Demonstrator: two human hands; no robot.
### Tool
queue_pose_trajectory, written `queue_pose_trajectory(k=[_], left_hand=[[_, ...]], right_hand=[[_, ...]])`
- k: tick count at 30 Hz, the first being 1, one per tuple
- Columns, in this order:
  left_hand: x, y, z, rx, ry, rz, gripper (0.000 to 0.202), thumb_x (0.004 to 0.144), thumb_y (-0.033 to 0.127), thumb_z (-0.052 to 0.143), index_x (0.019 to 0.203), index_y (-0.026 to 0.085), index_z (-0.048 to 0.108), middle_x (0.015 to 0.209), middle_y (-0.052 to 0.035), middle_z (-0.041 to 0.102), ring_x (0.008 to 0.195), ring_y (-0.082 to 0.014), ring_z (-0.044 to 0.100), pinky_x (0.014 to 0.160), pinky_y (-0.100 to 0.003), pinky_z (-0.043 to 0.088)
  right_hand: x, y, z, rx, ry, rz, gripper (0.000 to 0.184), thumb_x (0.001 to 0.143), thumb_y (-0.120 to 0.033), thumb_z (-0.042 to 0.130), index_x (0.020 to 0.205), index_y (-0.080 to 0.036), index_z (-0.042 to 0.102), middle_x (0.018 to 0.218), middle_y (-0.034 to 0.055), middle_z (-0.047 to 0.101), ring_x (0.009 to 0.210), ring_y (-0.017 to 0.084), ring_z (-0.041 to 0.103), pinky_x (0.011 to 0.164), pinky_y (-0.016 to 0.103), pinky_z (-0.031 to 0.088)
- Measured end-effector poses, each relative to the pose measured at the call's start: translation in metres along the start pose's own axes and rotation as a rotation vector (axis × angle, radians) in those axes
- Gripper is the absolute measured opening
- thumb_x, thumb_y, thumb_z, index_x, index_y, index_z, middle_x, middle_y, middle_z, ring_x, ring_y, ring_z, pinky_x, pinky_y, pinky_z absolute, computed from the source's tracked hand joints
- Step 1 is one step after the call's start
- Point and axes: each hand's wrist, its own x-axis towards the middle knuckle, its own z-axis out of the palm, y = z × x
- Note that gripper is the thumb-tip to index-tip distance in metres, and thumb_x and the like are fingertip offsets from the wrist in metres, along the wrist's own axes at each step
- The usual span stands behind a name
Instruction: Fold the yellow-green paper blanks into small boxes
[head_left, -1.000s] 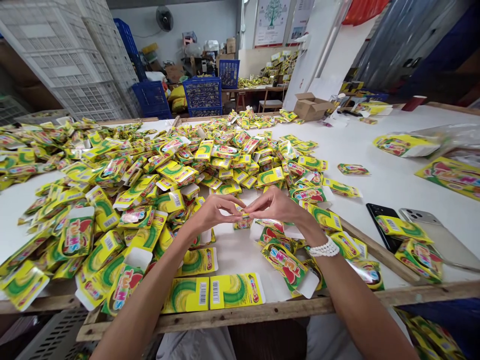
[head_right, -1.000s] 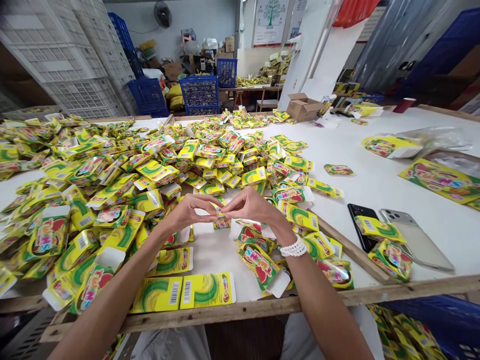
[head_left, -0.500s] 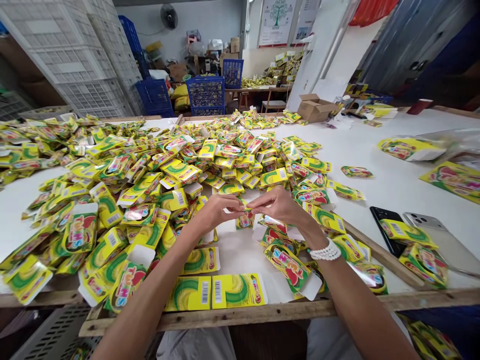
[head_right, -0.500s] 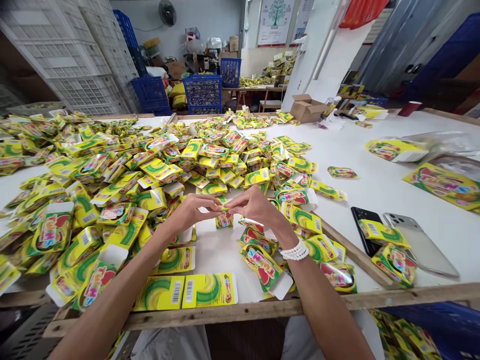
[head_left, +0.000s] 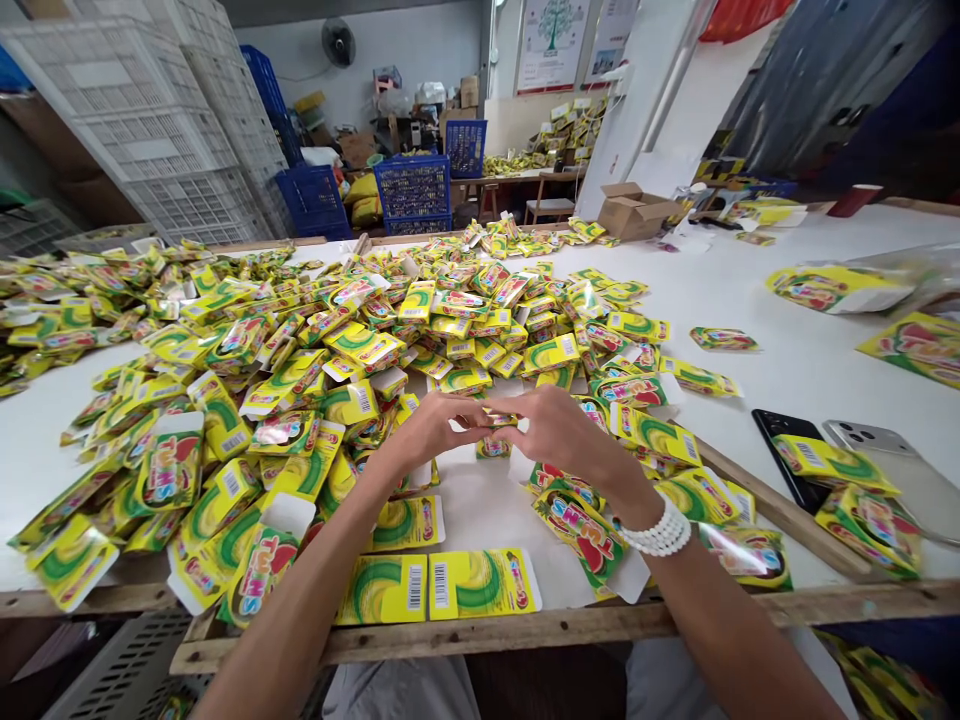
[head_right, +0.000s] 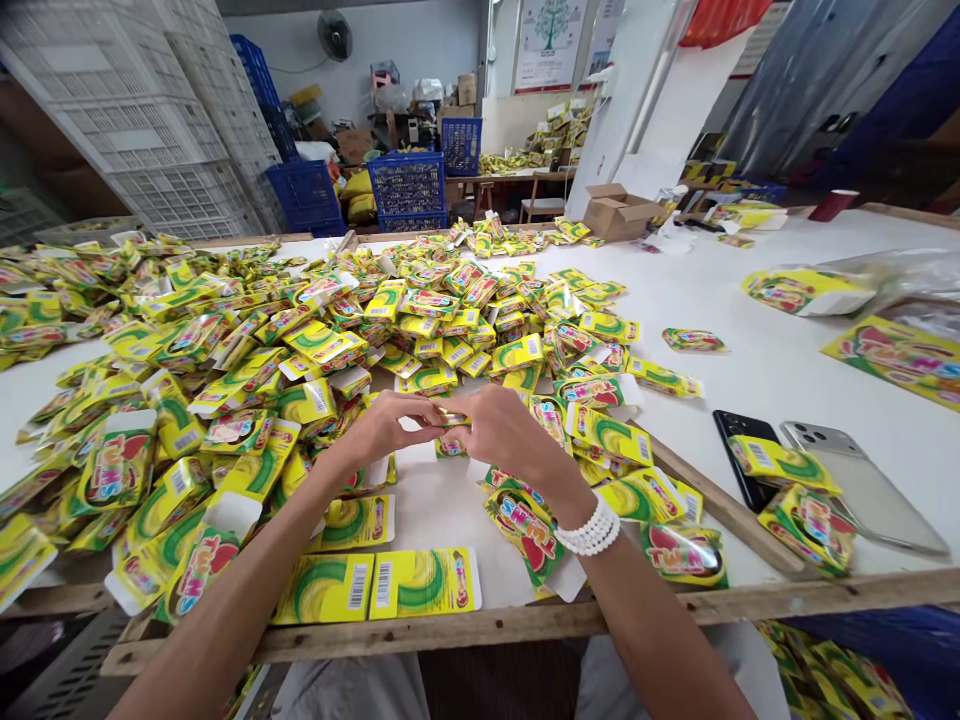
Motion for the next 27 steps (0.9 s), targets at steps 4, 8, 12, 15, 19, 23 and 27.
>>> queue_pose_trajectory(k=[4,8,12,15,19,23,27], left_hand=[[0.002,0.003,0.003,-0.100,0.140,-0.131,0.031,0.096,0.046,0.075,0.115,0.022,0.079,0.098,-0.0055,0.083,0.080,-0.0170,0.078,0.075,-0.025,0.060],[0.003,-0.001,-0.001,-0.089,0.421,-0.293,0.029,0.098,0.044,0.069,0.113,0.020,0.075,0.096,-0.0056,0.083,0.075,-0.0172,0.078,0.069,-0.024,0.059],[0.000,-0.013,-0.002,0.007,0.464,-0.389,0.016,0.096,0.027,0.066,0.108,0.019,0.072,0.096,-0.0053,0.083,0.072,-0.0167,0.077,0.066,-0.025,0.058],[-0.002,-0.018,0.004,0.145,0.377,-0.385,0.019,0.094,0.014,0.062,0.108,0.019,0.073,0.104,-0.0074,0.083,0.080,-0.0198,0.078,0.075,-0.030,0.061],[-0.004,-0.019,0.018,0.445,0.313,-0.320,0.033,0.091,0.004,0.058,0.116,0.021,0.073,0.128,-0.0108,0.077,0.116,-0.0295,0.073,0.100,-0.044,0.060],[-0.008,-0.023,0.029,0.665,0.225,-0.334,0.051,0.091,0.008,0.066,0.139,0.026,0.064,0.159,-0.0105,0.058,0.146,-0.0371,0.053,0.114,-0.054,0.054],[-0.009,-0.029,0.032,0.728,0.197,-0.388,0.065,0.095,0.014,0.065,0.157,0.025,0.050,0.167,-0.0127,0.050,0.152,-0.0376,0.047,0.122,-0.056,0.047]], right_hand=[[0.004,-0.003,0.001,-0.195,-0.052,0.092,0.022,0.093,-0.030,0.074,0.077,-0.017,0.081,0.072,0.0122,0.077,0.064,0.023,0.066,0.060,0.034,0.036],[0.006,0.014,-0.013,-0.041,0.147,0.172,0.052,0.091,-0.040,0.077,0.049,-0.020,0.055,0.047,0.0028,0.054,0.049,0.013,0.042,0.055,0.034,0.028],[-0.014,0.029,-0.049,0.514,0.428,0.131,0.043,0.088,-0.056,0.080,0.061,-0.023,0.071,0.062,0.0054,0.069,0.053,0.019,0.058,0.054,0.035,0.043],[-0.032,0.040,-0.076,0.915,0.899,-0.015,0.031,0.073,-0.059,0.093,0.098,-0.043,0.086,0.116,0.0047,0.083,0.088,0.029,0.079,0.071,0.043,0.059],[-0.036,0.047,-0.083,1.107,0.841,0.043,0.052,0.068,-0.049,0.098,0.117,-0.053,0.081,0.118,0.0013,0.084,0.094,0.025,0.081,0.081,0.041,0.063],[-0.018,0.039,-0.059,1.102,0.551,0.204,0.030,0.075,-0.043,0.093,0.103,-0.032,0.086,0.102,0.0062,0.086,0.080,0.023,0.081,0.076,0.039,0.067],[0.001,0.033,-0.021,0.975,0.311,0.260,0.028,0.079,-0.039,0.090,0.101,-0.021,0.087,0.097,0.0107,0.086,0.078,0.025,0.083,0.074,0.037,0.069]])
